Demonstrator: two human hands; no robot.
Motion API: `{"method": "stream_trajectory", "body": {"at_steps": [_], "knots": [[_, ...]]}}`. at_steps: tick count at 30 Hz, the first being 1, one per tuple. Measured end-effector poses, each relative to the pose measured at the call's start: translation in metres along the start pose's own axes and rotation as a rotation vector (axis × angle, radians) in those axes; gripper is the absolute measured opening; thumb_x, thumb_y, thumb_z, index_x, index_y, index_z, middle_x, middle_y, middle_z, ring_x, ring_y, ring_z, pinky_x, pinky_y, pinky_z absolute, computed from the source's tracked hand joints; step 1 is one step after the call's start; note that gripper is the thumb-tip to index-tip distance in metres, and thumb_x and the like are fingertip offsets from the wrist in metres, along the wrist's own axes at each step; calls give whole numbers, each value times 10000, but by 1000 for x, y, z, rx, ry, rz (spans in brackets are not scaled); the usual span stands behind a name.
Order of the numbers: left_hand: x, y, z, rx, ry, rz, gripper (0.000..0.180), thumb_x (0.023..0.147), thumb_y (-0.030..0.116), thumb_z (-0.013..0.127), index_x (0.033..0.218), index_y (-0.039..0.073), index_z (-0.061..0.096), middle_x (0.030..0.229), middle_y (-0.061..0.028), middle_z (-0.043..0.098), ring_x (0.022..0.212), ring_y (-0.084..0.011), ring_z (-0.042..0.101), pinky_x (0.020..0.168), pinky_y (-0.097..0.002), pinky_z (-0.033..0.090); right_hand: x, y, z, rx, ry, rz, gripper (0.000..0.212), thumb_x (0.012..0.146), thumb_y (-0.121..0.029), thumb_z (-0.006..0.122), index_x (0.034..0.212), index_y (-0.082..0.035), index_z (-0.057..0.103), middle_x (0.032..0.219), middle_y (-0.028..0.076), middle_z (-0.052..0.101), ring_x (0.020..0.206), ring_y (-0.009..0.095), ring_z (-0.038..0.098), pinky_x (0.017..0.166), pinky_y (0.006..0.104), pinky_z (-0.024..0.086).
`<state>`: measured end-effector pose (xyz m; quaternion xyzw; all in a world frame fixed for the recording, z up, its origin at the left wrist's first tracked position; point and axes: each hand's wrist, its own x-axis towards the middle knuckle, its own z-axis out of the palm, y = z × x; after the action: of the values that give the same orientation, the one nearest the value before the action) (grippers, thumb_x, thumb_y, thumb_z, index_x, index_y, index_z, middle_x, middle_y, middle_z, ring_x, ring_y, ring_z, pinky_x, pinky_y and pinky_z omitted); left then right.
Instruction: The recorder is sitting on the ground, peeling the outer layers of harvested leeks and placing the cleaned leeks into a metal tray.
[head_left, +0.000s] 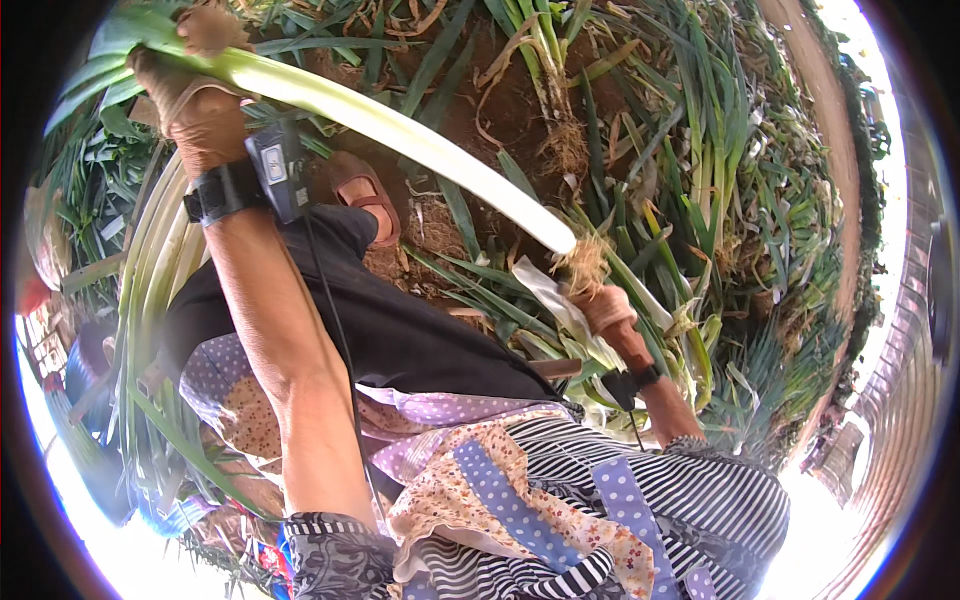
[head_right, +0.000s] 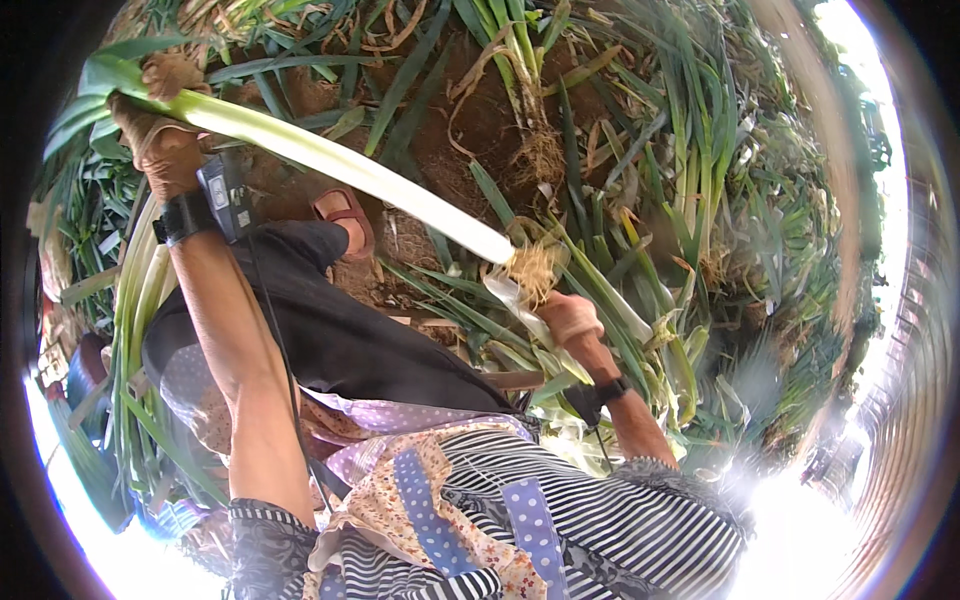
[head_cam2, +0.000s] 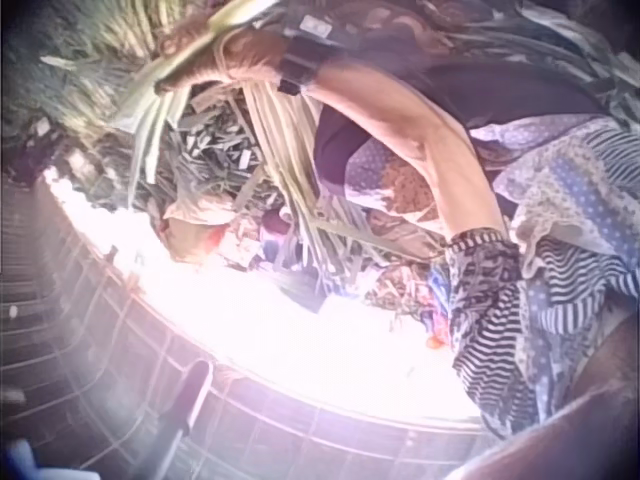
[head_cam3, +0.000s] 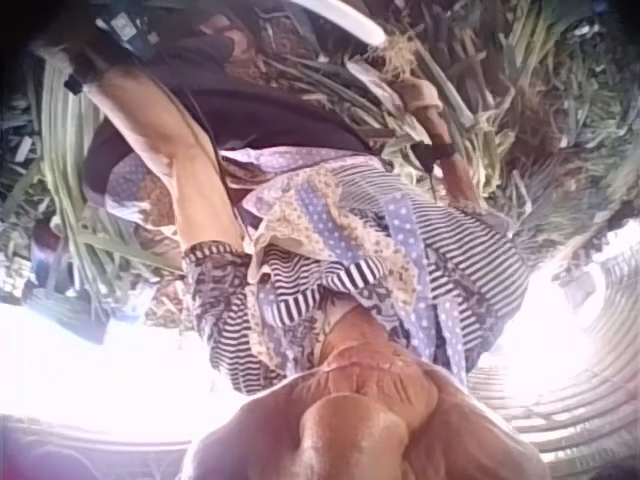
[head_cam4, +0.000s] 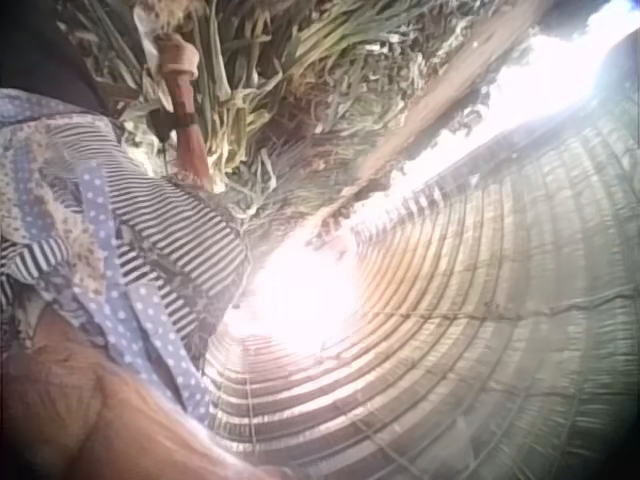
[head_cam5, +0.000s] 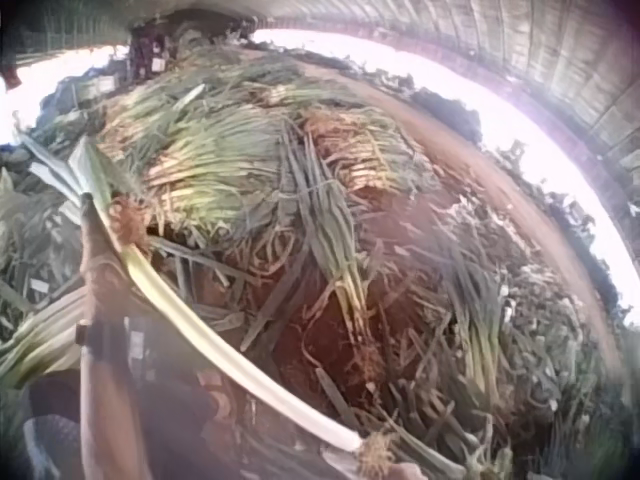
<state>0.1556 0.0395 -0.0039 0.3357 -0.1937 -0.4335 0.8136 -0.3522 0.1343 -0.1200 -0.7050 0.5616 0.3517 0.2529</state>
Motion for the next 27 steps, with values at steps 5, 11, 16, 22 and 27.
{"method": "stream_trajectory", "body": {"at_steps": [5, 11, 16, 22, 27], "knots": [[19, -18, -17, -398, -121, -50, 433, 789, 476, 507, 794, 50, 431, 666, -42, 436, 566, -164, 434, 572, -311, 393, 1, 74, 34, 352, 290, 203, 587, 686, -409, 705, 1199, -155, 576, 1186, 162, 566, 1079, 318, 551, 918, 374, 435], [5, -42, -1, -481, 71, -91, 463, 850, 475, 493, 832, 20, 410, 709, -79, 451, 558, -175, 440, 527, -299, 410, -49, -1, -109, 980, 1168, -267, 319, 895, -227, 586, 1129, -11, 588, 1087, 124, 612, 953, 211, 599, 800, 304, 484], [-19, -66, 32, -394, 377, -130, 433, 908, 509, 435, 858, 79, 414, 694, -51, 459, 536, -152, 460, 432, -271, 404, -57, -80, -148, -72, 1363, -491, 602, 688, -466, 727, 1117, -72, 576, 977, 107, 591, 865, 283, 585, 764, 399, 469], [-39, -78, 65, -378, 507, -238, 397, 872, 468, 563, 849, 82, 473, 665, -75, 501, 518, -166, 469, 429, -281, 406, -38, -47, -98, 188, 579, 173, 489, 769, -473, 653, 1161, -192, 573, 903, 139, 669, 855, 319, 648, 758, 415, 505], [-38, -73, 83, -297, 540, -241, 427, 885, 509, 507, 821, 89, 460, 582, -56, 473, 432, -181, 463, 400, -338, 381, -68, 14, -71, 413, 537, 233, 563, 710, -362, 710, 1208, -152, 556, 1195, 119, 565, 1095, 289, 543, 910, 388, 429]]}}
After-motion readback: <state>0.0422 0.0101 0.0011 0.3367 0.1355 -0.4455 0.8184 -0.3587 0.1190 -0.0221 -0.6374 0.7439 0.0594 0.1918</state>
